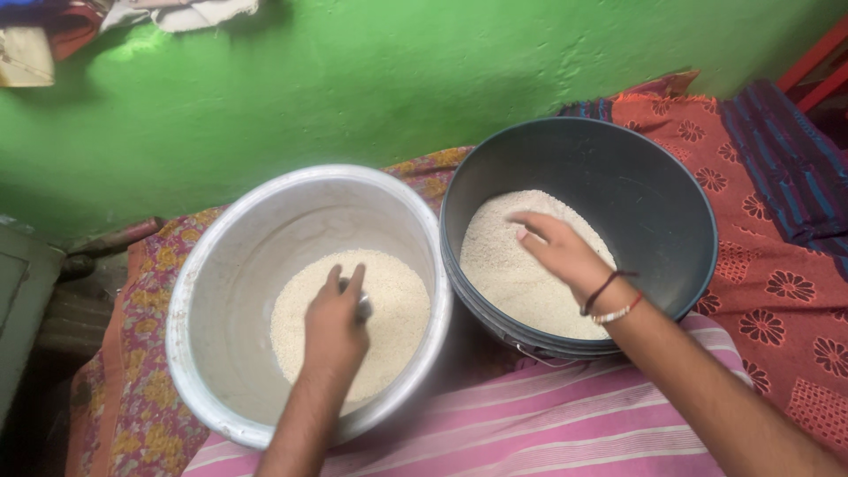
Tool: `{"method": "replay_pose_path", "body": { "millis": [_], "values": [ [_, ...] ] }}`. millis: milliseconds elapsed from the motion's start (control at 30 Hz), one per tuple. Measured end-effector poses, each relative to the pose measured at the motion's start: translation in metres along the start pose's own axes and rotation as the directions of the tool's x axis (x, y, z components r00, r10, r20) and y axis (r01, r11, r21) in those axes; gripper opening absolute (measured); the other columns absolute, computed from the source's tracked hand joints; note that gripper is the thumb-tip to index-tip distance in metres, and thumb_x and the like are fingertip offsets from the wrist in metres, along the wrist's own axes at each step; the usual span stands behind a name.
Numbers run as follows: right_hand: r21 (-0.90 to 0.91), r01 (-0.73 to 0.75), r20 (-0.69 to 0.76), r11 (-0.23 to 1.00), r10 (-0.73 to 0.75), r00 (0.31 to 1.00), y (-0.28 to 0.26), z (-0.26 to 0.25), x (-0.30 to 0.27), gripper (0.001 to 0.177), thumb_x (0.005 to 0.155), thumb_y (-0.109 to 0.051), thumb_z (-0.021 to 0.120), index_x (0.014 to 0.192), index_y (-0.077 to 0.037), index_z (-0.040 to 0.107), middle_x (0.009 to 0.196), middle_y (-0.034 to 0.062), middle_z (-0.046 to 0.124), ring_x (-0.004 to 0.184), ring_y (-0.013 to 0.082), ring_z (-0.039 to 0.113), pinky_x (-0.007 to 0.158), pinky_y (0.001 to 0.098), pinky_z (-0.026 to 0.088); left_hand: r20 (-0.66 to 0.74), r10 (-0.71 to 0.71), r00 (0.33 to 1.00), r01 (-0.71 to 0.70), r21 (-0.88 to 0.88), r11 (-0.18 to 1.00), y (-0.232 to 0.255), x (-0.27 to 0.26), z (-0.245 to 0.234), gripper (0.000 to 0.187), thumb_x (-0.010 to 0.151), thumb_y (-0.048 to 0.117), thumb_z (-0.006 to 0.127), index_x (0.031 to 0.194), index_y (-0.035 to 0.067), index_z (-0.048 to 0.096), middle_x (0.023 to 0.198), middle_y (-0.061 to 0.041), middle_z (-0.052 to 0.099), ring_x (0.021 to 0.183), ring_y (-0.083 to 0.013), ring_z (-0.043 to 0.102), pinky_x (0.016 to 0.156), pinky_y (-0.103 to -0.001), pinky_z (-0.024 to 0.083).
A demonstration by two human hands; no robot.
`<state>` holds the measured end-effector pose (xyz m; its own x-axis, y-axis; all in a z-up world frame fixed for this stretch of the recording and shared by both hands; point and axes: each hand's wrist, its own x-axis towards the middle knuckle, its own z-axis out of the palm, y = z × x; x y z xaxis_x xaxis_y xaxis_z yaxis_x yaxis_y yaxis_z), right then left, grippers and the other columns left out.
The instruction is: The person scoops rice from a dark bucket into a white bucket using a small metal cup. They repeatedly transfer rice between the two containers, occasionally spreading the rice with their hand.
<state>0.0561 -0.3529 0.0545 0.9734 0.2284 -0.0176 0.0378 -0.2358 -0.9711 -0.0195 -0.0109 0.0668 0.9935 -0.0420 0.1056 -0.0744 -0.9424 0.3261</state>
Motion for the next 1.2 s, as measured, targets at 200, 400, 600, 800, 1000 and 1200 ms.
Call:
{"method": "replay_pose_path", "body": {
  "millis": [200, 400, 600, 800, 1000, 1200],
  "values": [
    [-0.290, 0.415, 0.202, 0.862, -0.368, 0.907, -0.065, 0.042, -0.055, 0.033, 0.102, -0.017, 0.060, 0.131, -0.007, 0.071, 0.145, 0.0116, 0.065, 0.144, 0.0307, 0.048, 0.127, 0.0469, 0.015, -0.260, 0.037, 0.965, -0.163, -0.481, 0.861, 0.091, -0.023, -0.042, 0.077, 0.075, -0.007, 0.071, 0.148, 0.013, 0.052, 0.155, -0.030, 0.041, 0.131, -0.0448, 0.056, 0.104, -0.045, 0.053],
    [0.015, 0.273, 0.270, 0.962, -0.267, 0.925, -0.116, 0.067, -0.088, 0.039, 0.098, -0.011, 0.060, 0.136, -0.001, 0.062, 0.143, 0.0141, 0.059, 0.137, 0.0254, 0.056, 0.114, 0.0351, 0.043, -0.368, 0.015, 0.930, -0.286, -0.696, 0.659, 0.148, -0.041, -0.059, 0.081, 0.073, -0.011, 0.060, 0.151, 0.012, 0.050, 0.162, -0.032, 0.036, 0.139, -0.0453, 0.057, 0.108, -0.045, 0.053],
    [0.056, 0.177, 0.187, 0.983, -0.184, 0.965, -0.119, 0.061, -0.074, 0.043, 0.090, -0.014, 0.070, 0.130, 0.000, 0.067, 0.124, 0.0117, 0.066, 0.115, 0.0195, 0.066, 0.101, 0.0320, 0.051, -0.322, 0.051, 0.945, -0.274, -0.696, 0.664, 0.151, -0.043, -0.055, 0.085, 0.076, -0.012, 0.055, 0.157, 0.010, 0.040, 0.161, -0.035, 0.034, 0.142, -0.0496, 0.049, 0.103, -0.045, 0.053],
    [-0.148, 0.224, -0.022, 0.963, -0.230, 0.973, -0.095, 0.029, -0.044, 0.042, 0.087, -0.024, 0.076, 0.126, -0.007, 0.072, 0.114, 0.0120, 0.075, 0.101, 0.0222, 0.074, 0.089, 0.0350, 0.059, -0.505, 0.076, 0.860, -0.289, -0.358, 0.888, 0.103, -0.027, -0.029, 0.069, 0.090, 0.002, 0.068, 0.154, 0.013, 0.047, 0.157, -0.030, 0.042, 0.138, -0.0464, 0.052, 0.111, -0.051, 0.045],
    [-0.916, -0.051, 0.013, 0.399, 0.155, 0.988, -0.070, -0.009, 0.003, 0.042, 0.083, -0.050, 0.077, 0.109, -0.017, 0.079, 0.105, 0.0117, 0.077, 0.100, 0.0313, 0.074, 0.085, 0.0422, 0.057, -0.393, -0.152, 0.907, 0.095, -0.161, 0.982, 0.003, -0.002, 0.028, 0.045, 0.089, -0.004, 0.062, 0.133, 0.003, 0.066, 0.150, -0.029, 0.049, 0.139, -0.0456, 0.046, 0.116, -0.055, 0.034],
    [-0.996, 0.056, 0.015, -0.065, 0.511, 0.859, 0.025, -0.010, 0.060, 0.026, 0.090, -0.030, 0.067, 0.109, -0.019, 0.080, 0.105, 0.0073, 0.080, 0.102, 0.0274, 0.077, 0.083, 0.0445, 0.059, -0.255, -0.289, 0.923, 0.221, -0.265, 0.939, -0.028, 0.003, 0.066, 0.032, 0.087, -0.004, 0.061, 0.116, -0.001, 0.075, 0.143, -0.023, 0.057, 0.136, -0.0397, 0.047, 0.117, -0.054, 0.033]
  ]
}}
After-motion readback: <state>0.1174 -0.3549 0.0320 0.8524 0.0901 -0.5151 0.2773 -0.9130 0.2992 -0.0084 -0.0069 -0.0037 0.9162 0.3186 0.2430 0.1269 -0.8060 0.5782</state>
